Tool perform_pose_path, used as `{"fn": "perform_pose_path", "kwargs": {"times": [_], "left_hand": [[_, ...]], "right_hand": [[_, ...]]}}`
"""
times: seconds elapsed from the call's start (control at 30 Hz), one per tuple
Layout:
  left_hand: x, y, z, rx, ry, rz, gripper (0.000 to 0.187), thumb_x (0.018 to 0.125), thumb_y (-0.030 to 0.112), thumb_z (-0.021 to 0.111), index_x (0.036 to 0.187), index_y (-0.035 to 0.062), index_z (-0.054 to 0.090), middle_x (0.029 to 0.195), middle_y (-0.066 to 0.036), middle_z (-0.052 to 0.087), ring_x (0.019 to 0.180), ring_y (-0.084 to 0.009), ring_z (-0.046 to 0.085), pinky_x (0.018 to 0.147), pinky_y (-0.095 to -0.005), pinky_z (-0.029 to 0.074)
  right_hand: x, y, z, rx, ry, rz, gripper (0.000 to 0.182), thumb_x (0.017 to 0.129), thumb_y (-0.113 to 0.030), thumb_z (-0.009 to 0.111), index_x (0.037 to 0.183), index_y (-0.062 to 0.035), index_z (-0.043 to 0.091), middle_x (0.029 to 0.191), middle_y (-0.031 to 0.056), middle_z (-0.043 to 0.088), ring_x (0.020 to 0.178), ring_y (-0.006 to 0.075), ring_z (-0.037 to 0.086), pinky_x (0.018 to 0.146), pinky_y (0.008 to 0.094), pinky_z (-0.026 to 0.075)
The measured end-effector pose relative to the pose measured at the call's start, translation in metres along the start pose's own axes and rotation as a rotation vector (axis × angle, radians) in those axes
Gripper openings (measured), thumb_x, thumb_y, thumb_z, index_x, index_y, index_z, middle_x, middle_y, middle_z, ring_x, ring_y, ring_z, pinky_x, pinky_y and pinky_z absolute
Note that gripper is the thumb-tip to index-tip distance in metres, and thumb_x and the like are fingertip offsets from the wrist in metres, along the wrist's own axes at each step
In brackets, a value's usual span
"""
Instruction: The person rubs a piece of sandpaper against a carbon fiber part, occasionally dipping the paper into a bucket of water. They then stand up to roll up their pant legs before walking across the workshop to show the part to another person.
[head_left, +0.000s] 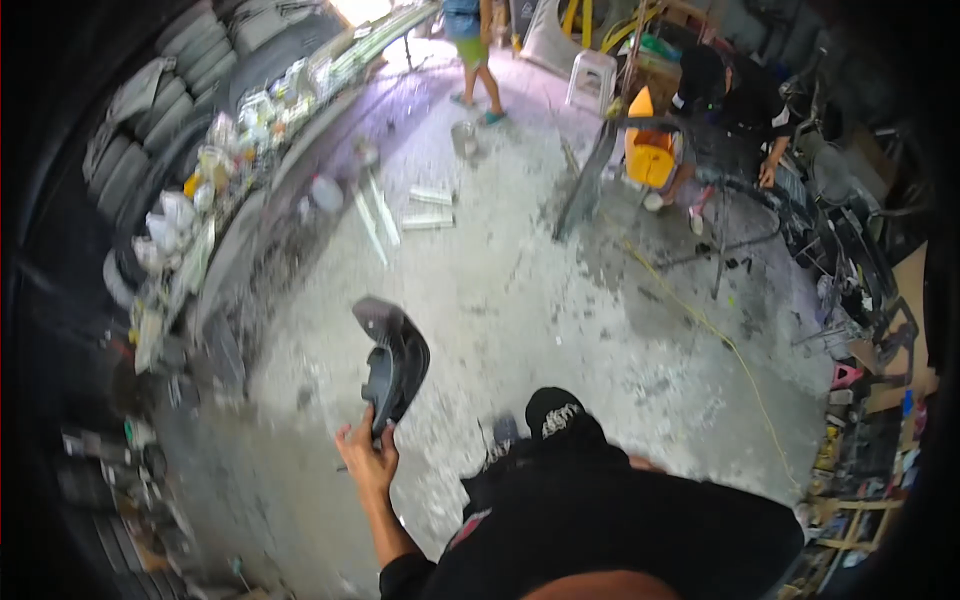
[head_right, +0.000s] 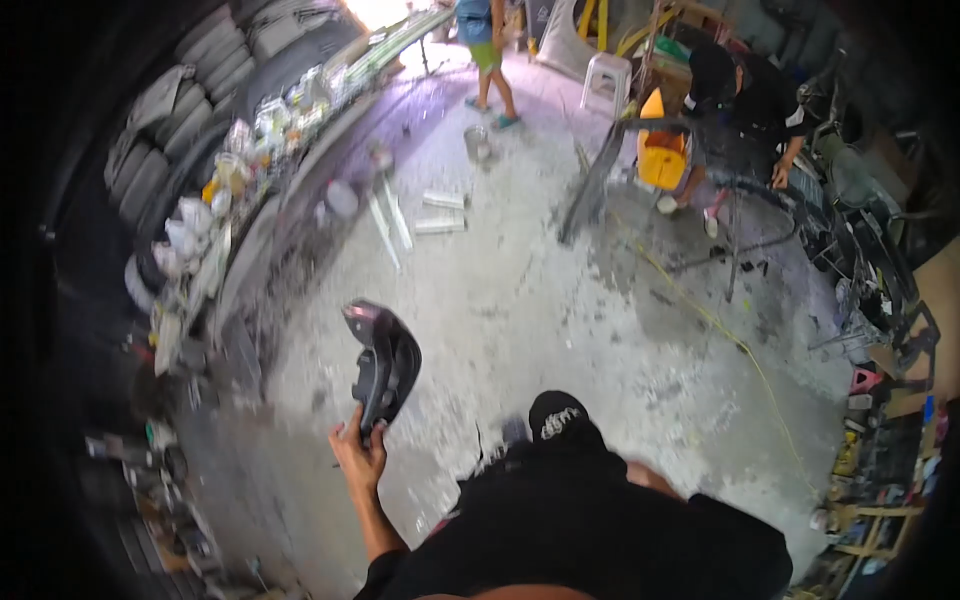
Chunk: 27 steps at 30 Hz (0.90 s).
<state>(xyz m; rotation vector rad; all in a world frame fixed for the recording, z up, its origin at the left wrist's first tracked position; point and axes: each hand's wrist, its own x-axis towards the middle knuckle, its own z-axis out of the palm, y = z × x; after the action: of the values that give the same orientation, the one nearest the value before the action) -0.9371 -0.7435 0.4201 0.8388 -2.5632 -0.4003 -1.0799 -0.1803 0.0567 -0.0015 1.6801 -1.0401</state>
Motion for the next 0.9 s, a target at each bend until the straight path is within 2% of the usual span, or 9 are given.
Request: {"fn": "perform_pose_path", "kwargs": {"times": [0.17,0.37,0.47,0.5,0.53,0.57,0.73,0.83,0.9], "left_hand": [[0.171,-0.014,0.064,-0.049,-0.007,0.093,0.043,0.085,0.018,0.069,0.123,-0.0001,0.062,0.067,-0.014,0.067,0.065,-0.0278,0.060,0.098,-0.0404,0.035],[0.335,-0.003,0.130,-0.111,-0.052,0.063,0.045,0.087,0.021,0.069,0.126,0.0004,0.059,0.072,-0.014,0.069,0.070,-0.0279,0.061,0.098,-0.0402,0.035],[0.409,-0.002,0.153,-0.141,-0.021,0.141,0.046,0.087,0.022,0.069,0.127,0.0012,0.058,0.075,-0.013,0.070,0.074,-0.0264,0.064,0.096,-0.0407,0.035],[0.435,-0.001,0.162,-0.128,-0.043,0.125,0.046,0.087,0.022,0.069,0.127,0.0018,0.058,0.075,-0.011,0.070,0.075,-0.0258,0.064,0.096,-0.0408,0.036],[0.459,0.001,0.171,-0.121,-0.060,0.110,0.046,0.087,0.022,0.069,0.127,0.0023,0.058,0.076,-0.010,0.071,0.075,-0.0253,0.065,0.095,-0.0409,0.036],[0.482,0.002,0.177,-0.103,-0.077,0.099,0.047,0.087,0.022,0.069,0.128,0.0028,0.058,0.076,-0.009,0.070,0.075,-0.0250,0.064,0.095,-0.0408,0.036],[0.594,0.002,0.224,-0.116,-0.085,0.124,0.046,0.086,0.020,0.069,0.127,0.0038,0.058,0.076,-0.008,0.070,0.074,-0.0248,0.064,0.094,-0.0414,0.037],[0.654,-0.003,0.258,-0.122,-0.109,0.116,0.047,0.084,0.019,0.070,0.128,0.0056,0.058,0.077,-0.009,0.070,0.074,-0.0258,0.064,0.094,-0.0417,0.037],[0.694,-0.011,0.291,-0.136,0.010,0.180,0.048,0.083,0.017,0.070,0.129,0.0066,0.058,0.078,-0.009,0.071,0.074,-0.0268,0.063,0.096,-0.0420,0.037]], "right_hand": [[-0.025,-0.020,0.023,-0.233,0.245,0.268,0.038,0.092,-0.025,0.054,0.124,-0.0059,0.059,0.131,0.0141,0.056,0.121,0.0289,0.053,0.103,0.0435,0.039],[0.101,-0.115,-0.064,-0.497,0.386,0.288,0.030,0.091,-0.026,0.054,0.109,-0.0049,0.066,0.115,0.0153,0.064,0.109,0.0319,0.060,0.092,0.0466,0.046],[0.206,-0.236,-0.171,-0.846,0.542,0.196,0.029,0.090,-0.026,0.055,0.101,-0.0044,0.070,0.107,0.0159,0.068,0.103,0.0334,0.063,0.086,0.0481,0.050],[0.227,-0.301,-0.201,-0.777,0.694,0.123,0.029,0.089,-0.026,0.055,0.098,-0.0043,0.071,0.104,0.0161,0.069,0.101,0.0339,0.065,0.084,0.0486,0.051],[0.234,-0.369,-0.222,-0.469,0.862,-0.249,0.030,0.088,-0.029,0.060,0.104,-0.0045,0.069,0.095,0.0147,0.070,0.085,0.0323,0.067,0.075,0.0453,0.052],[0.222,-0.471,-0.225,-0.214,0.933,-0.341,0.029,0.094,-0.026,0.061,0.108,-0.0013,0.067,0.091,0.0155,0.068,0.087,0.0257,0.066,0.079,0.0367,0.051],[0.268,-0.680,-0.263,-0.115,0.863,-0.635,0.034,0.092,-0.022,0.065,0.122,-0.0053,0.063,0.092,0.0055,0.070,0.085,0.0139,0.064,0.076,0.0298,0.051],[0.332,-0.680,-0.266,-0.117,0.736,-0.625,0.037,0.093,-0.024,0.065,0.125,-0.0055,0.063,0.100,0.0039,0.070,0.084,0.0128,0.062,0.075,0.0288,0.050],[0.374,-0.641,-0.252,0.147,0.429,-0.362,0.036,0.093,-0.023,0.065,0.126,-0.0094,0.065,0.115,0.0042,0.067,0.098,0.0142,0.060,0.084,0.0305,0.050]]}}
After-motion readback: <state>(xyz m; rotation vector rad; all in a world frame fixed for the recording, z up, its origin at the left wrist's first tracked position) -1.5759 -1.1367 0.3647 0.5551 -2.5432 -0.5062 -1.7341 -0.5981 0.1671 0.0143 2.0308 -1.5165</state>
